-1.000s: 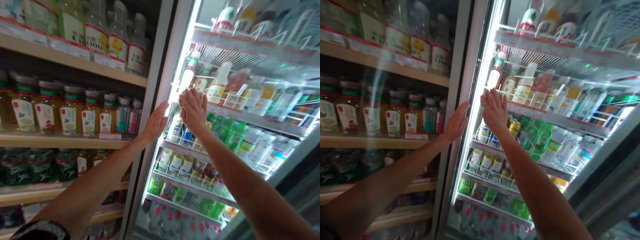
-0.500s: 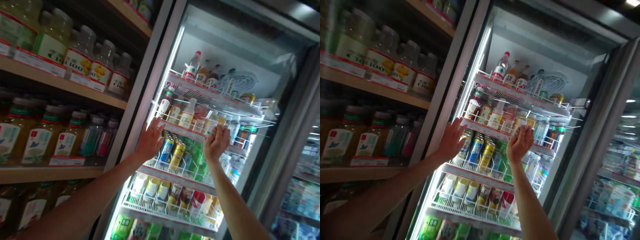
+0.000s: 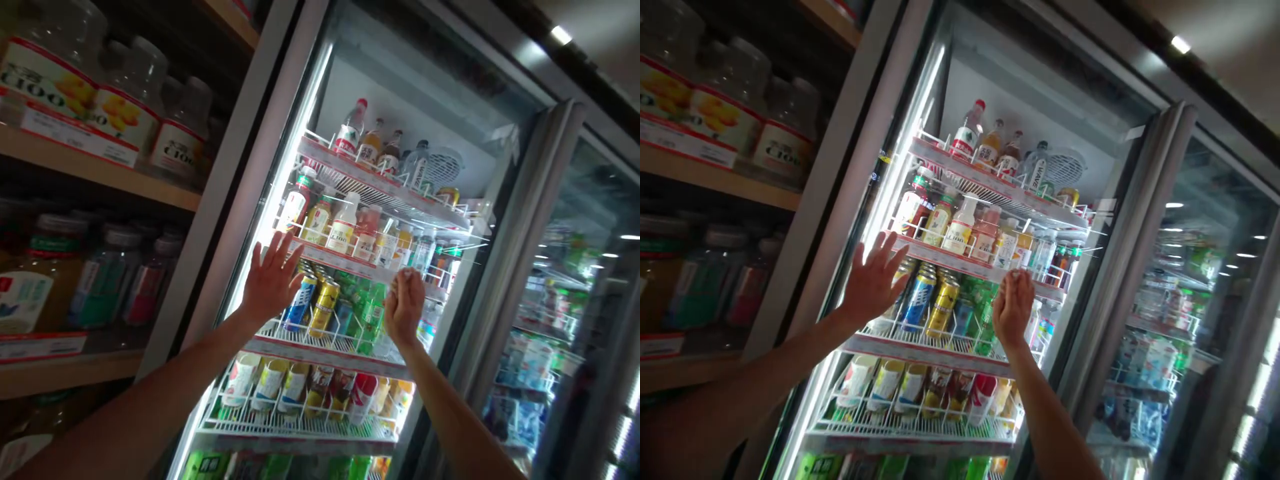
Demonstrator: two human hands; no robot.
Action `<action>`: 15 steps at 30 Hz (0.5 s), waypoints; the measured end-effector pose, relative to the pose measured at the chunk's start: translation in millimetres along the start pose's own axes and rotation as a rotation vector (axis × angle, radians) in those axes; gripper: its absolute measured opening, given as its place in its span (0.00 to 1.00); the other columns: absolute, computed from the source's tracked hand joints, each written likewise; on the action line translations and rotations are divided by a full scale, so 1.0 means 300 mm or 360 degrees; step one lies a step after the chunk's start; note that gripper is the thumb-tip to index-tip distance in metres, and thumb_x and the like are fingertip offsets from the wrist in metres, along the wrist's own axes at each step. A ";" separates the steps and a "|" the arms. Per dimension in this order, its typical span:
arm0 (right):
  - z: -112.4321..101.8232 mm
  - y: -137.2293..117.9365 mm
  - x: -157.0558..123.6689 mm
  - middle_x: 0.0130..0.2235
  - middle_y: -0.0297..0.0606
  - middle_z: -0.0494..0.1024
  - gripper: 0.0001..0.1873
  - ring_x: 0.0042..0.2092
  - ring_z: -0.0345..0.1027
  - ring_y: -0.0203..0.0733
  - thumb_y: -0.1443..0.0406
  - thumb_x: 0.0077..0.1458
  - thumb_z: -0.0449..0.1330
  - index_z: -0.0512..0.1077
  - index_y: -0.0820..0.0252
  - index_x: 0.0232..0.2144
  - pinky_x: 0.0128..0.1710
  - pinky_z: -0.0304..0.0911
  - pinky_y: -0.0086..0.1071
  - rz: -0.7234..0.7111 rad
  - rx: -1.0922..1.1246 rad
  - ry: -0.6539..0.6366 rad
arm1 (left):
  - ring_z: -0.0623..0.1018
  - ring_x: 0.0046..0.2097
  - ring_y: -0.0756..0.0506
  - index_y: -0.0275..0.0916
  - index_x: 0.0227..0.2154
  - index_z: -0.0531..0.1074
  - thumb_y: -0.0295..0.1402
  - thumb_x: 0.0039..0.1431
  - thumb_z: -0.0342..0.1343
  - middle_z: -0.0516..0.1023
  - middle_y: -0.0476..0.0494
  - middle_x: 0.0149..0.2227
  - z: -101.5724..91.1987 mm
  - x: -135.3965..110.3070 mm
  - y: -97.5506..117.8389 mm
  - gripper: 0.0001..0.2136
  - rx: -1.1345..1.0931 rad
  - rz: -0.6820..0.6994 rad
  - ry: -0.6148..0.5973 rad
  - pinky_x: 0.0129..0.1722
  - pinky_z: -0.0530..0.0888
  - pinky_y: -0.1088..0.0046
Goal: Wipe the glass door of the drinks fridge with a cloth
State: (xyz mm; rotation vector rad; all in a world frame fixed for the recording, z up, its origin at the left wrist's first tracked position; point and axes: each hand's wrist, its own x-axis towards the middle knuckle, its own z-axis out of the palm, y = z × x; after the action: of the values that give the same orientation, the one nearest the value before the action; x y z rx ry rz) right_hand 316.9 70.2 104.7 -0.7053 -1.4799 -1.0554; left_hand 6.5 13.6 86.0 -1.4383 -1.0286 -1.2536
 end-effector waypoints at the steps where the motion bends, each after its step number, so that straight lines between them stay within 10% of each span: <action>1: -0.002 0.002 -0.017 0.56 0.49 0.64 0.22 0.61 0.52 0.52 0.65 0.56 0.48 0.62 0.61 0.53 0.57 0.54 0.53 -0.0101 0.0010 -0.0062 | 0.49 0.66 0.40 0.42 0.61 0.50 0.38 0.60 0.48 0.50 0.37 0.65 -0.001 0.000 0.000 0.27 0.0003 -0.0006 -0.0015 0.63 0.43 0.54; 8: -0.069 0.238 0.010 0.46 0.52 0.69 0.21 0.52 0.61 0.53 0.64 0.58 0.41 0.65 0.65 0.48 0.50 0.58 0.56 0.0630 -0.0194 0.0363 | 0.49 0.66 0.40 0.42 0.61 0.51 0.38 0.60 0.48 0.51 0.37 0.64 -0.003 -0.002 0.003 0.27 0.0032 -0.0012 -0.0028 0.63 0.44 0.53; 15: -0.044 0.154 -0.004 0.54 0.48 0.65 0.21 0.59 0.55 0.51 0.62 0.56 0.47 0.64 0.62 0.50 0.57 0.53 0.52 0.0087 -0.0051 -0.0092 | 0.49 0.66 0.39 0.41 0.61 0.52 0.38 0.60 0.48 0.50 0.36 0.64 -0.009 0.003 0.005 0.26 0.0039 -0.0016 -0.0053 0.63 0.45 0.52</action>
State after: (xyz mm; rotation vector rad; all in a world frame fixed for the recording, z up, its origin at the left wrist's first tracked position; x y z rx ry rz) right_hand 363.5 77.9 113.5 -0.8005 -1.4873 -1.0268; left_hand 7.3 10.6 86.7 -1.4411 -1.0711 -1.2238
